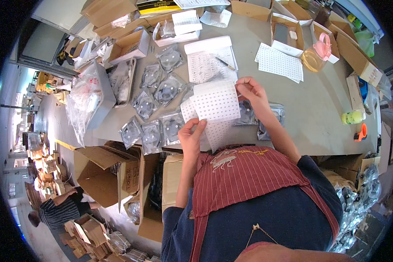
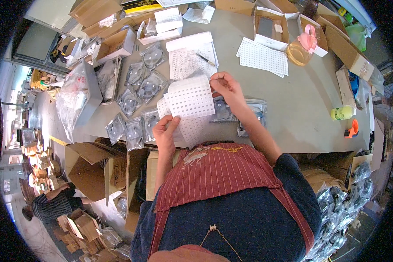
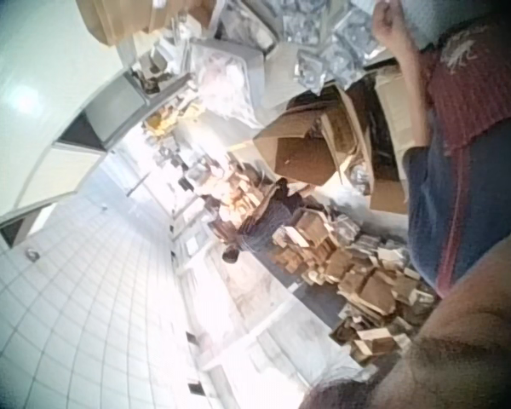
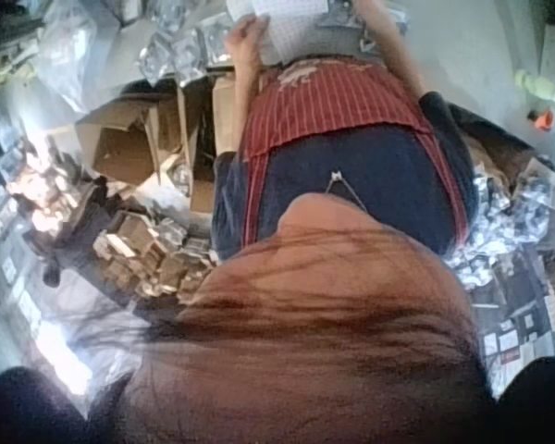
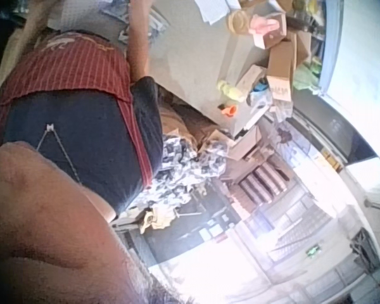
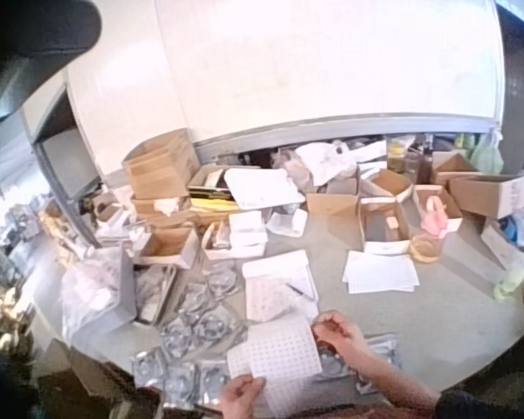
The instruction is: The person packs fans into boxes after applying small square stickers to the center of each fan unit, handling both the sticker sheets and the packaged fans by hand.
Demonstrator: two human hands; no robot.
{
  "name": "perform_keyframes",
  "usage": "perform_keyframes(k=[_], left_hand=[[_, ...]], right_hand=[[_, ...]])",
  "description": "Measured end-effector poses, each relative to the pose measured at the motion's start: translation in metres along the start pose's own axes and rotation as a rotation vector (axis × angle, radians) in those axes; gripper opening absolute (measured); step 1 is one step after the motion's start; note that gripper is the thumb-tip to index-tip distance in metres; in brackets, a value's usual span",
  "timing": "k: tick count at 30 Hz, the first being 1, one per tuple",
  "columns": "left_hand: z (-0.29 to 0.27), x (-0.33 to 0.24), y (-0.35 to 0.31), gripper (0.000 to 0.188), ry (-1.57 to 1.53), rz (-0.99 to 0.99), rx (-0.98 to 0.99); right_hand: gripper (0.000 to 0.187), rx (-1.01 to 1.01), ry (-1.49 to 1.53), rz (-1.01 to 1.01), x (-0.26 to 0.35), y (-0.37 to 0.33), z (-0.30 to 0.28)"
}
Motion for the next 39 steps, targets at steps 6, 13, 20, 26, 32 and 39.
perform_keyframes(k=[6, 13, 20, 26, 32, 39], left_hand=[[-0.005, 0.009, 0.001, 0.017, 0.217, -0.058, 0.012], [-0.004, 0.022, 0.005, 0.030, 0.245, 0.019, 0.064], [-0.008, 0.017, 0.008, 0.043, 0.200, 0.060, -0.079], [-0.003, -0.011, 0.010, 0.045, 0.258, 0.116, 0.052], [-0.015, 0.006, 0.009, 0.031, -0.028, -0.061, -0.010], [-0.008, 0.007, 0.008, 0.026, -0.026, 0.057, -0.042]], right_hand=[[0.043, 0.176, -0.251, -0.046, 0.006, -0.009, 0.012], [0.039, 0.098, -0.097, -0.090, -0.007, -0.012, 0.006], [0.041, -0.084, 0.014, -0.202, -0.005, -0.016, 0.005], [0.055, -0.005, 0.018, -0.239, 0.018, -0.027, 0.030], [0.065, 0.121, 0.034, -0.023, 0.000, -0.030, 0.039], [0.065, 0.228, -0.013, -0.001, -0.010, -0.029, 0.040]])
Point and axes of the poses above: each hand's wrist, its own y-axis towards the middle knuckle, its own z-axis out of the palm, x = y × z, the point moved 1 cm from there along y, towards the middle knuckle, and after that the axes turned 11 degrees about x, right-handed, at the moved point
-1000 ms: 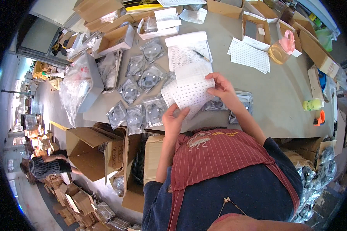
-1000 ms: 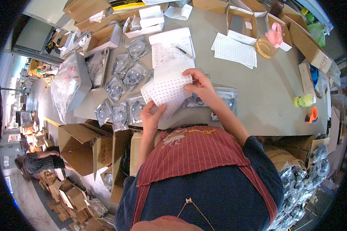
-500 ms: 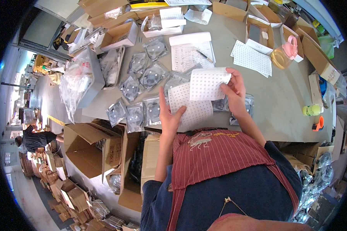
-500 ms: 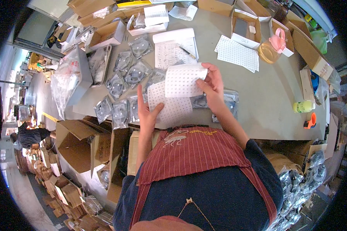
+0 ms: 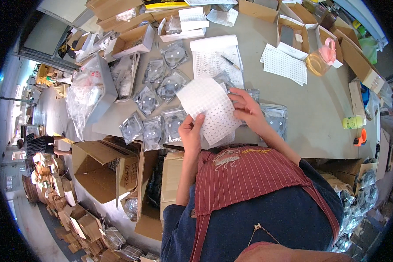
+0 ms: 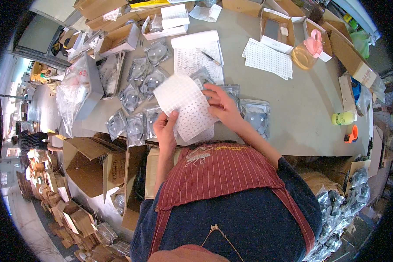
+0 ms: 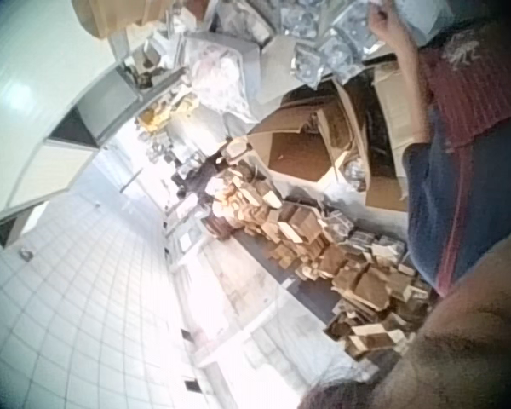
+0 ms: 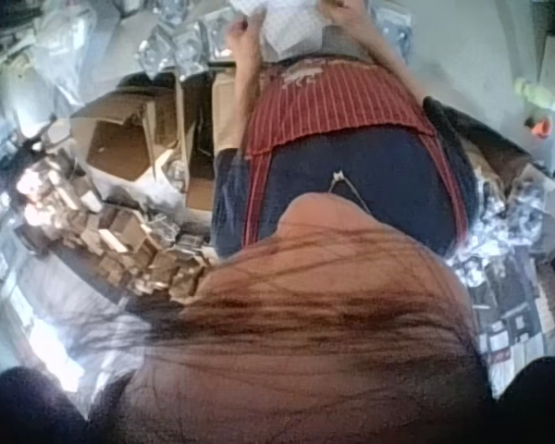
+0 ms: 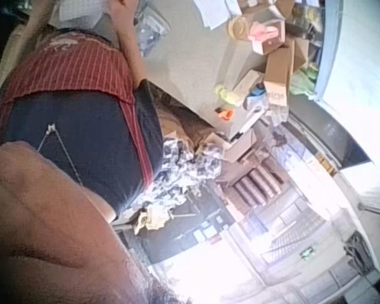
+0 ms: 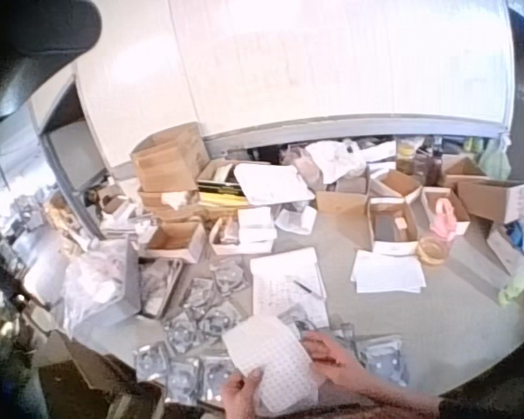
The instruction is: The person packs fans into boxes after applying small square stickers to the center of each fan unit, handling both the sticker sheets and the packaged fans by hand.
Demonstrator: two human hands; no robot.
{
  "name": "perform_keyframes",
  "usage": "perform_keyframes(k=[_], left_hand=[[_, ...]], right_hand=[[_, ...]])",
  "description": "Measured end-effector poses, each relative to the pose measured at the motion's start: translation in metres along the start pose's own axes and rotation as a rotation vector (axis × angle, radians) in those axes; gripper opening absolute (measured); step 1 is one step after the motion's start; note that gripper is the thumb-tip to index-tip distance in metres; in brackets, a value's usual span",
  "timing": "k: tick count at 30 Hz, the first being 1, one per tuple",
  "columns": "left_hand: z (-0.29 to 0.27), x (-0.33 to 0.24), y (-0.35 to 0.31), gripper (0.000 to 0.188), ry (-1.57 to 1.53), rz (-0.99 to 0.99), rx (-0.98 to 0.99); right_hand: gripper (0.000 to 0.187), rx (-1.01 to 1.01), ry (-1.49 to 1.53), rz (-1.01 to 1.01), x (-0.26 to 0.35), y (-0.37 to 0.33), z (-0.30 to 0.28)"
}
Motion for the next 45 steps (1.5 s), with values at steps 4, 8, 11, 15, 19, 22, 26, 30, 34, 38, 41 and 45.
perform_keyframes(k=[4, 8, 11, 15, 19, 22, 26, 30, 34, 38, 41, 45], left_hand=[[0.008, -0.011, 0.002, 0.022, -0.178, -0.088, -0.111], [0.004, -0.005, 0.005, 0.020, -0.275, -0.074, -0.151], [-0.001, 0.006, 0.006, 0.021, -0.286, -0.067, -0.134], [-0.003, 0.009, 0.005, 0.024, -0.293, -0.055, -0.129], [-0.001, 0.003, 0.004, 0.024, -0.298, -0.058, -0.158], [-0.012, 0.008, 0.006, 0.025, -0.306, 0.001, -0.172], [-0.018, 0.004, 0.003, 0.020, -0.298, 0.007, -0.223], [-0.027, 0.006, -0.001, 0.022, -0.305, 0.008, -0.252], [-0.019, 0.001, 0.001, 0.022, -0.272, 0.017, -0.229], [-0.017, -0.001, 0.000, 0.026, -0.254, -0.005, -0.257], [-0.025, 0.004, -0.001, 0.030, -0.220, -0.017, -0.274], [-0.024, 0.003, 0.001, 0.034, -0.187, -0.012, -0.249]], right_hand=[[0.049, -0.094, -0.159, 0.052, -0.012, 0.002, -0.020], [0.031, -0.066, -0.256, 0.185, -0.001, 0.001, -0.010], [0.028, -0.071, -0.241, 0.120, -0.015, 0.001, -0.012], [0.021, -0.140, -0.258, 0.261, -0.008, -0.001, -0.009], [0.010, -0.170, -0.220, 0.192, -0.015, -0.004, -0.021], [0.009, -0.247, -0.103, 0.158, -0.017, -0.008, -0.032], [0.010, -0.323, -0.014, 0.138, -0.015, -0.017, -0.051], [0.012, -0.412, -0.026, 0.126, -0.009, -0.028, -0.064], [0.013, -0.537, -0.058, 0.158, -0.009, -0.048, -0.087], [0.020, -0.816, 0.115, 0.169, -0.011, -0.077, -0.113], [0.021, -0.964, 0.161, 0.132, -0.007, -0.116, -0.136], [0.019, -1.177, 0.268, 0.029, -0.014, -0.171, -0.164]])
Point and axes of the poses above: each hand's wrist, its own y-axis towards the middle knuckle, its own z-axis out of the palm, x = y × z, the point moved 1 cm from there along y, towards the middle knuckle, and after that the axes turned 11 degrees about x, right-handed, at the moved point
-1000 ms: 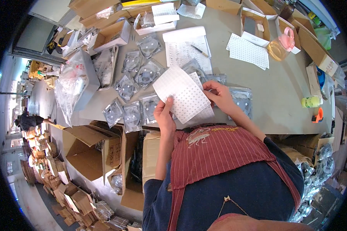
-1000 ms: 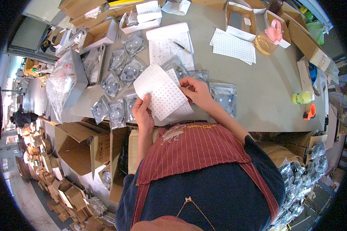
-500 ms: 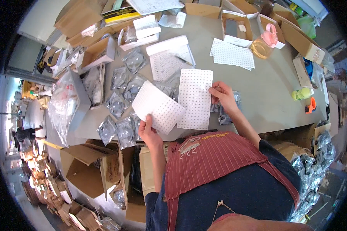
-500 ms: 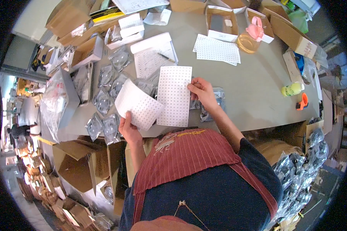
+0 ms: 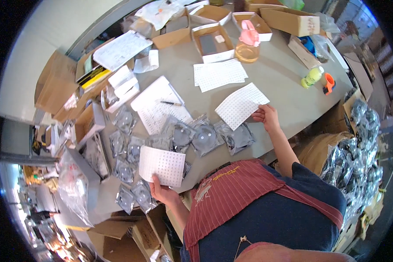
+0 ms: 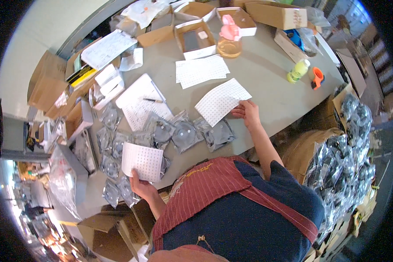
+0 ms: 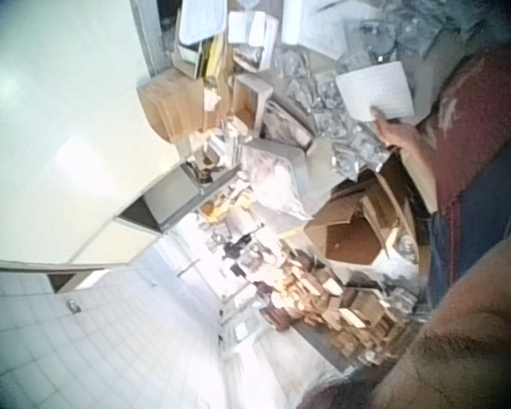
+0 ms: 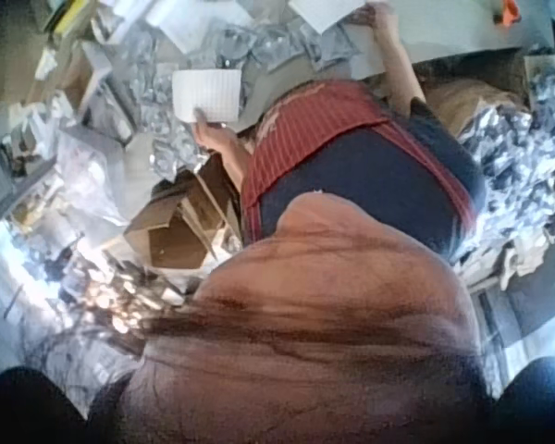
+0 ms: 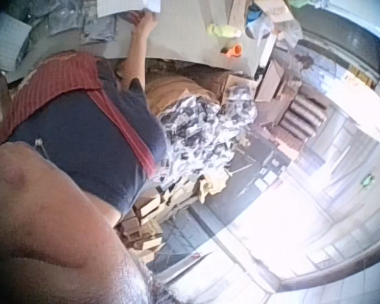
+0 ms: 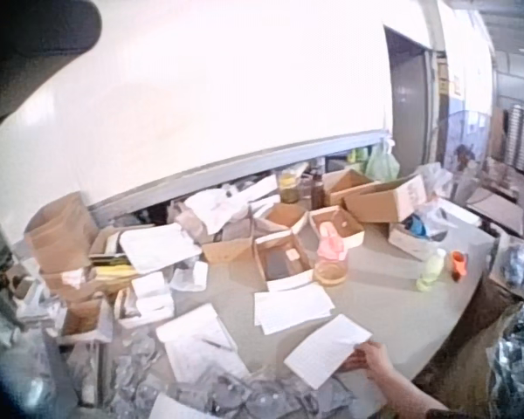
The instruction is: The person packs fans into boxes after applying small square stickers to the center of each fan unit, handling both the sticker sheets and the packaged fans by hand.
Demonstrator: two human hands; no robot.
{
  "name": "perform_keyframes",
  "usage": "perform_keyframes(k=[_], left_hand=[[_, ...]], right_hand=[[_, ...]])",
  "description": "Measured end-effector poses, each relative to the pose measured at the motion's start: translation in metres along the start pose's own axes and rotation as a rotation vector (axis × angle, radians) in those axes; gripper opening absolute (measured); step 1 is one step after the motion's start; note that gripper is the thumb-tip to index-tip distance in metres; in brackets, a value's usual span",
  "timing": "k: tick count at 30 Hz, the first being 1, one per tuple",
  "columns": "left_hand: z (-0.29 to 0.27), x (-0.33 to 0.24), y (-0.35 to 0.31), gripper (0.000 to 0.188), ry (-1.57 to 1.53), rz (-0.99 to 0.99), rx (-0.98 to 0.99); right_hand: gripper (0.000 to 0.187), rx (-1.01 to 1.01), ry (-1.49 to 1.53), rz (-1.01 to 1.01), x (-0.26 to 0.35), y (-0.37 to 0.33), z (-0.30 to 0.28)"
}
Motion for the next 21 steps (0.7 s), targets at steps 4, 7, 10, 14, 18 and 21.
perform_keyframes(k=[4, 7, 10, 14, 18, 21], left_hand=[[0.006, -0.003, 0.004, 0.037, -0.021, -0.013, 0.026], [0.008, -0.004, 0.007, 0.036, -0.005, -0.026, 0.030], [0.012, -0.006, 0.009, 0.035, -0.008, -0.018, 0.054], [0.011, -0.010, 0.004, 0.035, -0.002, 0.023, 0.039], [0.011, -0.016, -0.002, 0.036, -0.004, 0.039, 0.039], [0.003, -0.011, -0.003, 0.034, -0.013, 0.046, 0.033]], right_hand=[[0.018, -0.136, 0.029, -0.056, 0.006, 0.002, -0.023], [0.018, -0.180, -0.033, -0.067, 0.011, 0.014, -0.023], [0.018, -0.193, -0.078, -0.061, 0.010, 0.040, -0.020], [0.019, -0.144, -0.058, -0.045, 0.007, 0.064, -0.001], [0.023, 0.013, -0.056, 0.094, 0.007, 0.067, 0.019], [0.028, 0.109, -0.137, 0.204, 0.007, 0.068, 0.031]])
Point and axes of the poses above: each hand's wrist, its own y-axis towards the middle knuckle, its own z-axis out of the palm, x = y × z, the point moved 1 cm from there along y, towards the middle knuckle, and after that the axes turned 11 degrees about x, right-handed, at the moved point
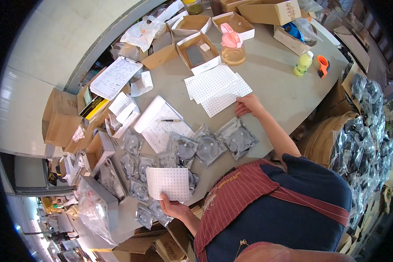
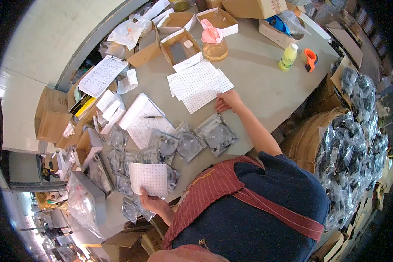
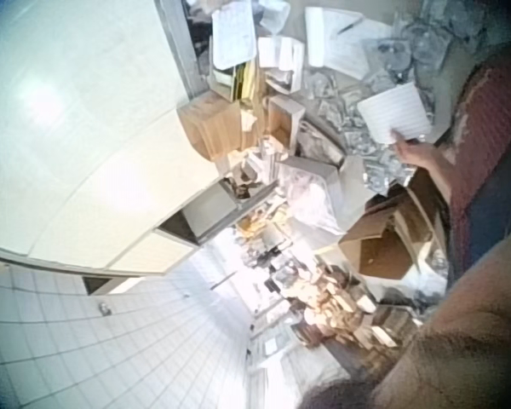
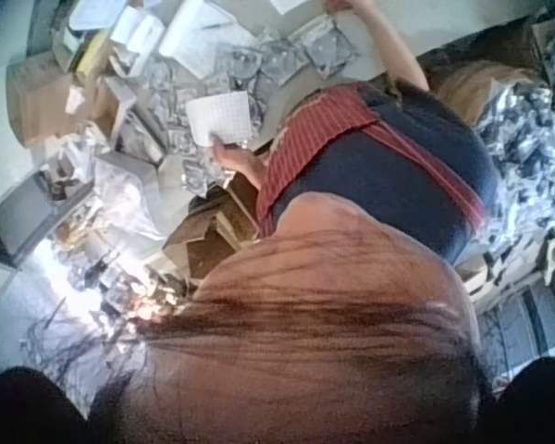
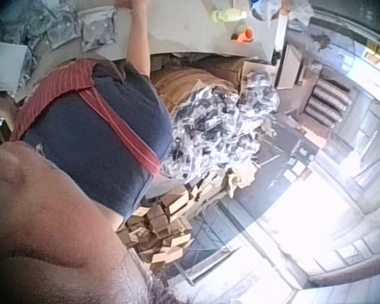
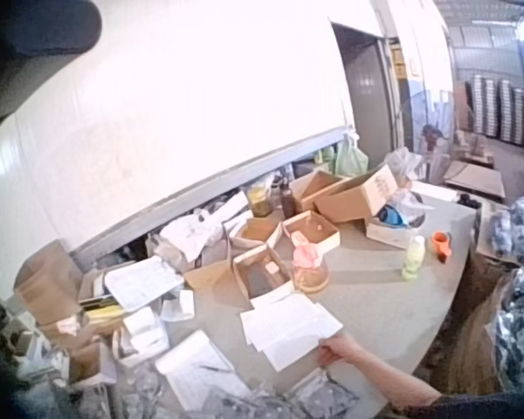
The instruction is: The person packs fans into boxes after applying small square stickers to the center of each fan unit, handling both the sticker sheets and the packaged fans by hand.
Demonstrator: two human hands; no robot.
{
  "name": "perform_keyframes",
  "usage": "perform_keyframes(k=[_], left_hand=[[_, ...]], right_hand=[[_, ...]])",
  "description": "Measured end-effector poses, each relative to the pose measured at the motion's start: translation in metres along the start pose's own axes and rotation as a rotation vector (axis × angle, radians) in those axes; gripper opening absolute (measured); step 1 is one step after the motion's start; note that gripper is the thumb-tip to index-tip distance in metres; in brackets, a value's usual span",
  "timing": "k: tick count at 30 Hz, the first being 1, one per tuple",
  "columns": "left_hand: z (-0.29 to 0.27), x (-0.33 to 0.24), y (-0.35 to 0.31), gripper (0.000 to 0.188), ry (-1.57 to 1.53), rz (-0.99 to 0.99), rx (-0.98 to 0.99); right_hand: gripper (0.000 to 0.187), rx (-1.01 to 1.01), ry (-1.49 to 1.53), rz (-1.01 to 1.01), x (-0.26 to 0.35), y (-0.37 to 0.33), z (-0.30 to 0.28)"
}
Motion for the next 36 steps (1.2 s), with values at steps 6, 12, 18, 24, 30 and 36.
perform_keyframes(k=[6, 12, 18, 24, 30, 36], left_hand=[[0.004, -0.002, -0.005, 0.034, 0.098, -0.053, 0.074], [0.041, -0.008, -0.011, 0.022, 0.113, -0.061, 0.174], [0.053, -0.008, -0.006, 0.019, 0.136, -0.117, 0.209], [0.050, -0.008, 0.001, 0.024, 0.159, -0.126, 0.185], [0.026, 0.003, -0.001, 0.023, -0.036, -0.123, 0.307], [0.062, -0.024, -0.017, 0.046, 0.140, -0.105, 0.476]], right_hand=[[0.023, 0.330, -0.285, -0.052, 0.001, -0.027, 0.054], [0.024, 0.801, -0.469, -0.463, -0.030, -0.067, 0.137], [0.036, 1.070, -0.555, -0.344, -0.014, -0.114, 0.189], [0.044, 0.893, -0.486, -0.412, -0.009, -0.119, 0.192], [0.039, 0.811, -0.365, -0.417, -0.017, -0.117, 0.191], [0.036, 0.800, -0.346, -0.371, -0.016, -0.125, 0.194]])
Point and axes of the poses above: each hand's wrist, its own y-axis towards the middle knuckle, its own z-axis out of the palm, x = y × z, the point moved 1 cm from there along y, towards the middle knuckle, and after that the axes turned 11 degrees about x, right-handed, at the moved point
